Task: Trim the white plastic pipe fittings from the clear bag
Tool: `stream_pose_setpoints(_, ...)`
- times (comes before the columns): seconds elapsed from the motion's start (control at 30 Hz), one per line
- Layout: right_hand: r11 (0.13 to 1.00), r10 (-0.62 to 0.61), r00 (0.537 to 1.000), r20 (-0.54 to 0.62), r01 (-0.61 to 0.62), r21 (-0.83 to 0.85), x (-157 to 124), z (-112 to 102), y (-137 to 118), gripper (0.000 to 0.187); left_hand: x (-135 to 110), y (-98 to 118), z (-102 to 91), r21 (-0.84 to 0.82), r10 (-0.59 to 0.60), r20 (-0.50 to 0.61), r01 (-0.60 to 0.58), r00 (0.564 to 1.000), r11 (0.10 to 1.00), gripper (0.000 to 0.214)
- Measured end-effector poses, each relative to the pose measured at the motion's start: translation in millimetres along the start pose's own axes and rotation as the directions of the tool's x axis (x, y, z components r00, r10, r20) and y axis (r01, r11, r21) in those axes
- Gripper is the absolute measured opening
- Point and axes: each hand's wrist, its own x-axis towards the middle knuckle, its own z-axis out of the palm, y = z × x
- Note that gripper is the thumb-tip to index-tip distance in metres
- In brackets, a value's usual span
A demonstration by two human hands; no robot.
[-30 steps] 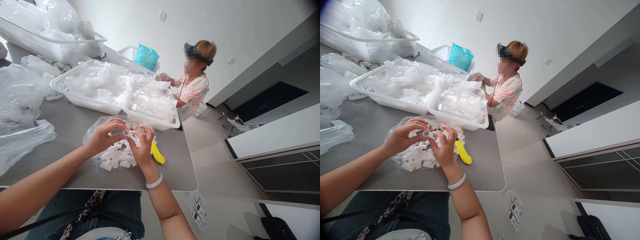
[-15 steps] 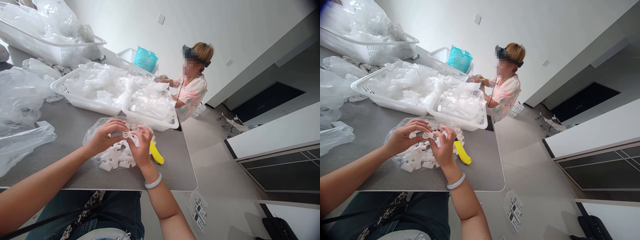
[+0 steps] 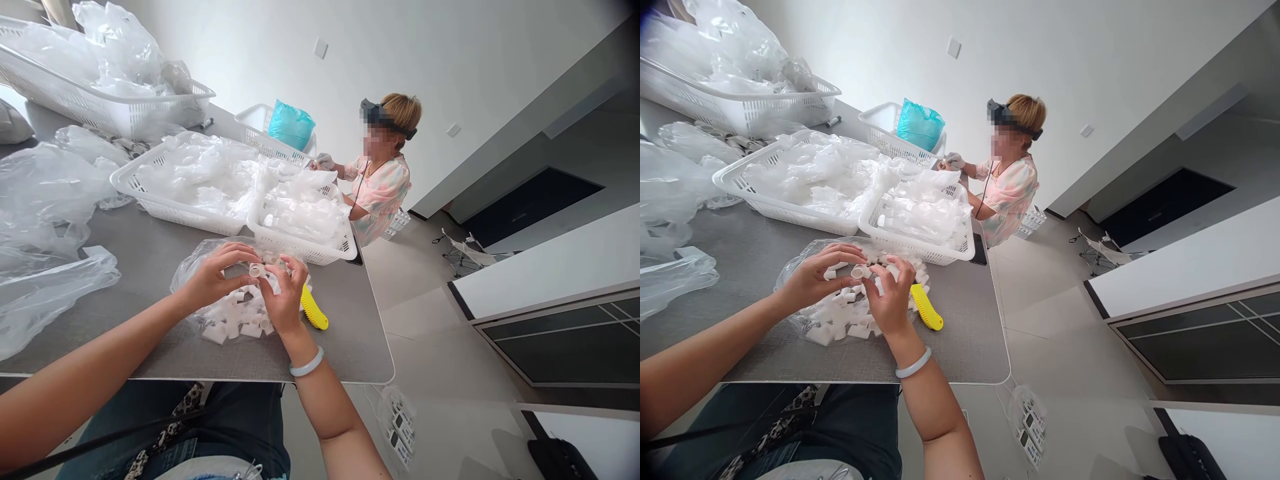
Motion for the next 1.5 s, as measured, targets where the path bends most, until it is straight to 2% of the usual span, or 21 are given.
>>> stream_pose_setpoints(0.13, 0.994, -0.076, 0.994, -0.078, 0.069, -0.088, -0.2, -1.5, 2.7, 0.012, -1.9, -3.8, -1.9, 0.007, -0.035, 0.045, 0.034, 0.998, 0.999, 0.025)
stream_pose_setpoints(0.3, 0.997, -0.053, 0.998, -0.037, 0.051, -0.057, -0.5, 3.0, 3.1, 0.016, -5.0, -14.0, -0.7, -0.025, -0.051, 0.027, 0.051, 0.998, 0.998, 0.030)
stream_pose_setpoints(0.4, 0.998, -0.047, 0.998, -0.043, 0.045, -0.046, 4.1, 3.4, 5.1, 0.024, -5.2, -17.4, -0.1, 0.003, -0.041, 0.014, 0.041, 0.999, 0.999, 0.024)
stream_pose_setpoints(0.5, 1.000, 0.009, 0.999, -0.044, -0.011, -0.028, 12.8, -10.9, 16.2, 0.029, -4.2, -20.3, -1.4, 0.031, -0.025, 0.021, 0.024, 0.999, 0.999, 0.018)
stream_pose_setpoints(0.6, 0.984, 0.175, 0.984, 0.026, -0.174, -0.022, 14.5, -38.0, 35.6, 0.024, -3.4, -23.1, -3.2, 0.007, -0.031, 0.017, 0.031, 0.999, 1.000, 0.018)
stream_pose_setpoints(0.7, 0.933, 0.350, 0.921, 0.171, -0.326, -0.153, 3.7, -59.9, 51.1, 0.019, -3.3, -22.1, -4.4, -0.046, -0.116, 0.038, 0.118, 0.993, 0.992, 0.023)
stream_pose_setpoints(0.8, 0.881, 0.468, 0.794, 0.388, -0.389, -0.269, -8.5, -67.8, 54.0, 0.032, -3.1, -16.6, -4.4, -0.067, -0.261, 0.111, 0.269, 0.959, 0.961, 0.041)
stream_pose_setpoints(0.87, 0.852, 0.524, 0.700, 0.485, -0.427, -0.304, -11.5, -71.0, 50.7, 0.040, -2.3, -12.9, -3.7, -0.080, -0.328, 0.137, 0.340, 0.935, 0.937, 0.054)
stream_pose_setpoints(0.93, 0.834, 0.551, 0.653, 0.520, -0.453, -0.314, -10.1, -78.0, 46.8, 0.041, -1.0, -11.4, -2.7, -0.107, -0.364, 0.131, 0.379, 0.922, 0.919, 0.061)
stream_pose_setpoints(1.0, 0.834, 0.550, 0.658, 0.515, -0.468, -0.293, -5.4, -89.3, 43.2, 0.039, 0.4, -12.3, -2.2, -0.140, -0.392, 0.119, 0.406, 0.912, 0.903, 0.062)
stream_pose_setpoints(1.1, 0.844, 0.532, 0.710, 0.461, -0.492, -0.214, 7.4, -104.5, 35.2, 0.033, 2.1, -14.6, -2.4, -0.194, -0.423, 0.109, 0.437, 0.900, 0.878, 0.059)
stream_pose_setpoints(1.17, 0.859, 0.501, 0.741, 0.447, -0.490, -0.150, 19.8, -105.8, 25.3, 0.035, 2.7, -15.0, -2.4, -0.228, -0.432, 0.117, 0.447, 0.894, 0.865, 0.058)
stream_pose_setpoints(1.2, 0.880, 0.452, 0.755, 0.476, -0.464, -0.100, 26.7, -103.0, 19.1, 0.038, 3.0, -14.8, -2.1, -0.246, -0.430, 0.115, 0.445, 0.896, 0.861, 0.058)
stream_pose_setpoints(1.27, 0.939, 0.303, 0.794, 0.527, -0.344, -0.021, 40.0, -91.9, 5.8, 0.037, 3.3, -14.2, -1.1, -0.275, -0.422, 0.087, 0.429, 0.903, 0.861, 0.055)
stream_pose_setpoints(1.33, 0.988, 0.151, 0.846, 0.511, -0.138, -0.063, 49.9, -77.5, -6.4, 0.029, 3.5, -13.7, 0.2, -0.289, -0.414, 0.046, 0.409, 0.909, 0.865, 0.052)
stream_pose_setpoints(1.37, 0.991, 0.111, 0.856, 0.505, -0.059, -0.118, 52.7, -70.4, -11.4, 0.026, 3.5, -13.5, 0.7, -0.290, -0.413, 0.033, 0.404, 0.910, 0.867, 0.052)
stream_pose_setpoints(1.43, 0.973, 0.092, 0.850, 0.518, 0.034, -0.228, 53.5, -57.9, -18.2, 0.025, 3.3, -13.3, 1.3, -0.280, -0.413, 0.032, 0.405, 0.910, 0.871, 0.052)
stream_pose_setpoints(1.5, 0.952, 0.114, 0.836, 0.537, 0.063, -0.300, 49.0, -48.2, -20.9, 0.031, 2.9, -12.8, 1.3, -0.262, -0.414, 0.045, 0.411, 0.909, 0.873, 0.052)
